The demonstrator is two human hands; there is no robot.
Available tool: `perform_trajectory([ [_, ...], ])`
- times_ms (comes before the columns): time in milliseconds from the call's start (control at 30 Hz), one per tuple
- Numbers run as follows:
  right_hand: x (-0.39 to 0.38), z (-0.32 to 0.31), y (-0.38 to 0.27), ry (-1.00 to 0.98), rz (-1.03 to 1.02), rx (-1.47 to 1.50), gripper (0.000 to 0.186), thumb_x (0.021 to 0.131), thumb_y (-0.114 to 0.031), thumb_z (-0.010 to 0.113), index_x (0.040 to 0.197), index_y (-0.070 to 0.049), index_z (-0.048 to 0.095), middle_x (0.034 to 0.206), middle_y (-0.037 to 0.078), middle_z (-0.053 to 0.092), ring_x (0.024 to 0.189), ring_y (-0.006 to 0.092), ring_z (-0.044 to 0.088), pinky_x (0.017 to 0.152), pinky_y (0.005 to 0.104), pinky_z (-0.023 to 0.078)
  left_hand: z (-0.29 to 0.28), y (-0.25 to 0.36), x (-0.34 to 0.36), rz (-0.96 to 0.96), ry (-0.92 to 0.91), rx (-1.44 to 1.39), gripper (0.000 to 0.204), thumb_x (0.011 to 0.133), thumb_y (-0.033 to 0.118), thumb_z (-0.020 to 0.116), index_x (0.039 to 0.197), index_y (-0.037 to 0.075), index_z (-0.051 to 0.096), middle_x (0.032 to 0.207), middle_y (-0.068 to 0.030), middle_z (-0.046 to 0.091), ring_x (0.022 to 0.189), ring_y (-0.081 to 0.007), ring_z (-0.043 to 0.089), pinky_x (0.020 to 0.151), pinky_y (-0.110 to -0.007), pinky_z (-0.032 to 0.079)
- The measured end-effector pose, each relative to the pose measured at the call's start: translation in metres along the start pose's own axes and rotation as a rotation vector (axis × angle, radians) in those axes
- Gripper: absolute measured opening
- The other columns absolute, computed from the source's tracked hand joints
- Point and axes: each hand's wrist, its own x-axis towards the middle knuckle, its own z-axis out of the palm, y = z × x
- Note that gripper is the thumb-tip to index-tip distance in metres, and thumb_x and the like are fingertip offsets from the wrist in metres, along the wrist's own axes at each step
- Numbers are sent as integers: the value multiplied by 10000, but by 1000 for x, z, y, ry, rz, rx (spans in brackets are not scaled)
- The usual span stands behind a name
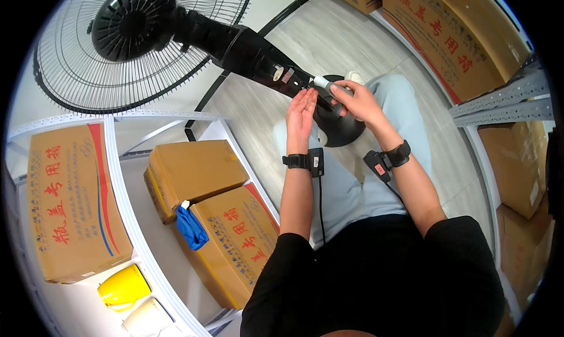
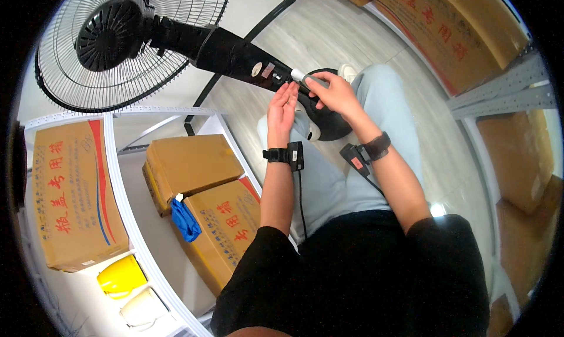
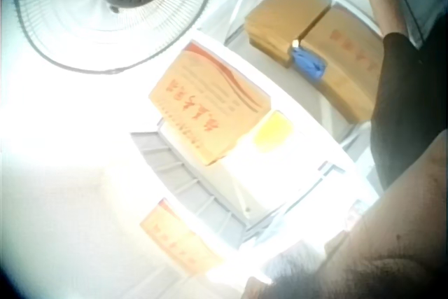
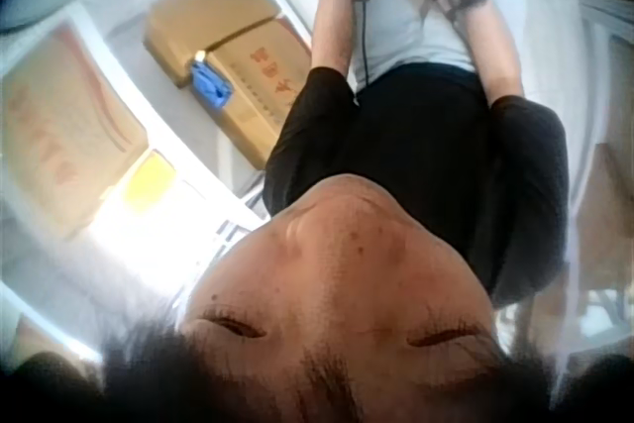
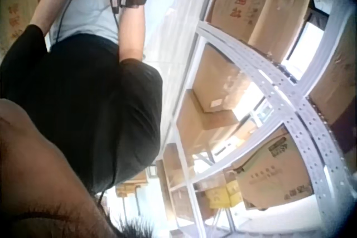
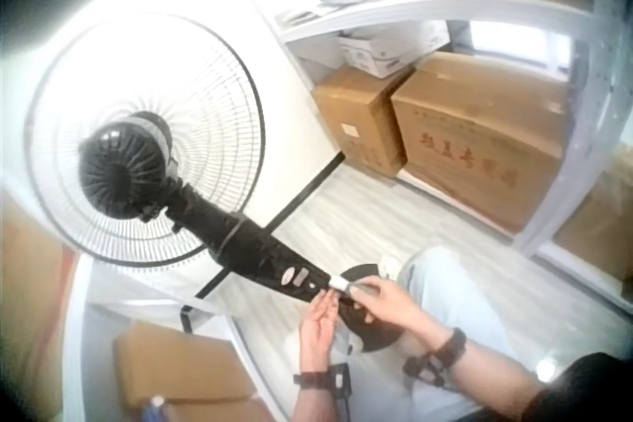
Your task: The person is repairing a black electronic device, likely a fan base, using a screwdriver. They are seated on the floor, manipulating wires and screws within the device's casing.
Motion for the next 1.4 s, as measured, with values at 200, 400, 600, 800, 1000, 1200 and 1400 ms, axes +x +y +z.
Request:
perform_trajectory([
  [200,-3,-1,2,46,-114,-131,511,861,-417,634,1158,-3,601,789,63,686,536,105,605,540,243,477,1,-1,-2,-6,73,-11,220,962,56,481,1142,-66,450,1167,-251,550,1091,-332,576,971,-380,487],
  [400,-16,-10,3,19,-38,6,457,895,-368,613,1151,9,595,754,41,674,511,60,536,460,206,402,-8,-3,-1,-23,136,5,197,954,179,560,1025,0,519,1000,-158,633,883,-222,632,728,-277,518],
  [600,-40,-23,24,-31,12,49,416,902,-338,620,1165,-16,592,755,16,662,512,44,508,431,187,350,-10,-3,1,5,118,-8,250,948,249,574,978,1,566,884,-101,622,769,-179,598,655,-244,490],
  [800,-45,-19,42,-59,46,2,408,887,-337,640,1142,-20,605,738,14,668,502,41,520,417,192,349,-13,-5,5,8,84,-69,282,963,196,539,1091,-55,563,913,-110,619,802,-179,591,694,-252,488],
  [1000,-44,-19,40,-62,34,-24,395,876,-328,649,1124,-22,617,734,12,667,500,43,520,427,197,356,-9,-5,1,64,70,-75,268,953,54,484,1180,-85,511,1057,-176,608,949,-254,612,865,-332,506],
  [1200,-47,-19,37,-52,4,-97,403,861,-330,664,1104,-11,629,715,24,661,509,54,539,461,212,394,-10,-5,-1,65,100,-34,201,961,74,491,1103,-67,500,1070,-216,605,1004,-326,618,927,-397,500],
  [1400,-52,-19,30,-37,-39,-204,411,850,-328,672,1105,-7,635,715,43,660,522,77,565,501,237,440,-9,-5,-1,44,137,-6,178,974,154,506,1007,-21,515,1027,-208,623,947,-318,639,862,-393,527],
])
